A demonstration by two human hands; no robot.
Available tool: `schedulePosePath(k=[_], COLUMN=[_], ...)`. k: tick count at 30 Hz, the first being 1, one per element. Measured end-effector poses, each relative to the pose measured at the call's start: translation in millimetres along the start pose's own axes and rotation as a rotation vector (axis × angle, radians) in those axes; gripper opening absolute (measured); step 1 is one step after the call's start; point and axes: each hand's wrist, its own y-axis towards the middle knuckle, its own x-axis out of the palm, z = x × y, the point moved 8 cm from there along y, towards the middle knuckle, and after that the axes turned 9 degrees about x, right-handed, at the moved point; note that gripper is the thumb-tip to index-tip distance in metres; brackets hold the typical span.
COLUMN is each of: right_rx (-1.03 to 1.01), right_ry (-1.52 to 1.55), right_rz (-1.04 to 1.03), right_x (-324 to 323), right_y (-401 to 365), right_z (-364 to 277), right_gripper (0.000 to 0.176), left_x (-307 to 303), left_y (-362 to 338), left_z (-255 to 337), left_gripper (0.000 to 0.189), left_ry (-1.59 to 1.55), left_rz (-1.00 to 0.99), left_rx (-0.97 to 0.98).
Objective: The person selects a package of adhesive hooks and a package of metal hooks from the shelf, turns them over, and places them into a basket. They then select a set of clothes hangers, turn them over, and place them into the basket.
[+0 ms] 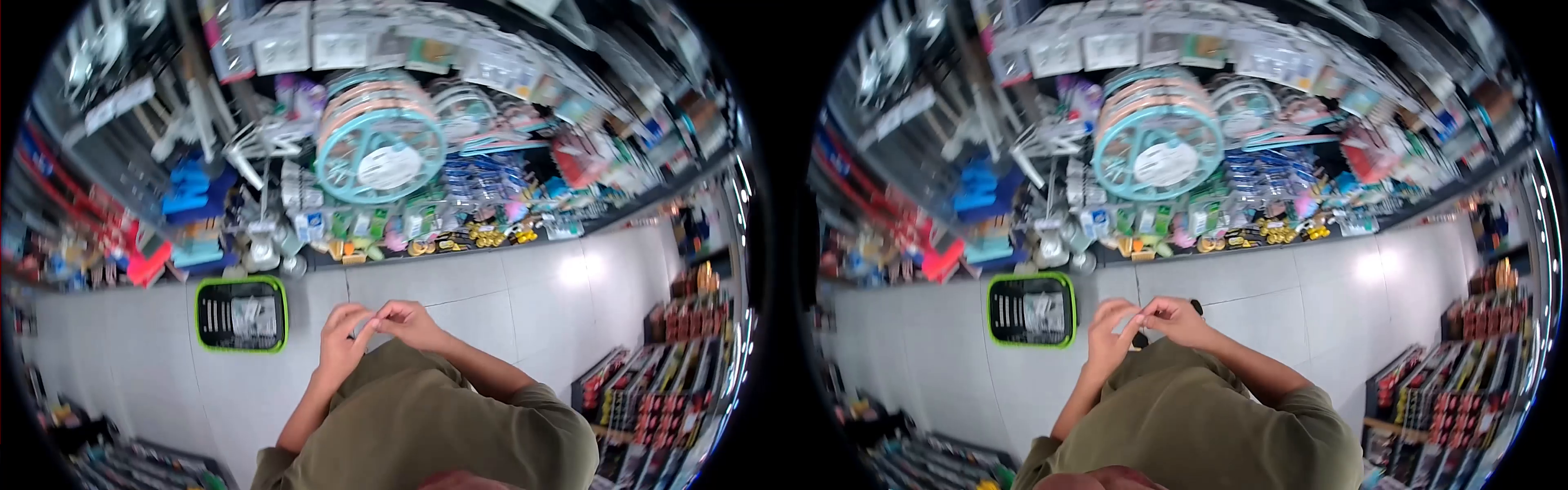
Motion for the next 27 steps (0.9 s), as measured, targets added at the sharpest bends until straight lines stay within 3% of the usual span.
schedulePosePath(k=[4, 9, 16, 19, 27], right_rx=[-0.12, -0.172, -0.328, -0.501, -0.583], right_ry=[-0.25, -0.337, -0.488, -0.596, -0.712], right_rz=[0.178, 0.31, 0.33, 0.265, 0.087], right_x=[-11.6, -20.8, -37.5, -45.6, -66.9], right_y=[-16.8, -34.0, -41.7, -38.9, -25.6], right_z=[-18.0, -29.0, -35.9, -44.0, -69.2], right_gripper=[0.014, 0.014, 0.014, 0.017, 0.019], left_x=[22.3, 34.2, 56.9, 66.3, 87.3], left_y=[3.2, 9.6, 9.5, 8.8, 8.2], left_z=[6.6, 20.8, 31.0, 27.7, 19.7], left_gripper=[0.013, 0.017, 0.017, 0.016, 0.021], left_ry=[0.151, 0.249, 0.313, 0.348, 0.338], left_rz=[-0.109, -0.132, -0.191, -0.207, -0.123], left_rx=[0.169, 0.29, 0.345, 0.263, 0.04])
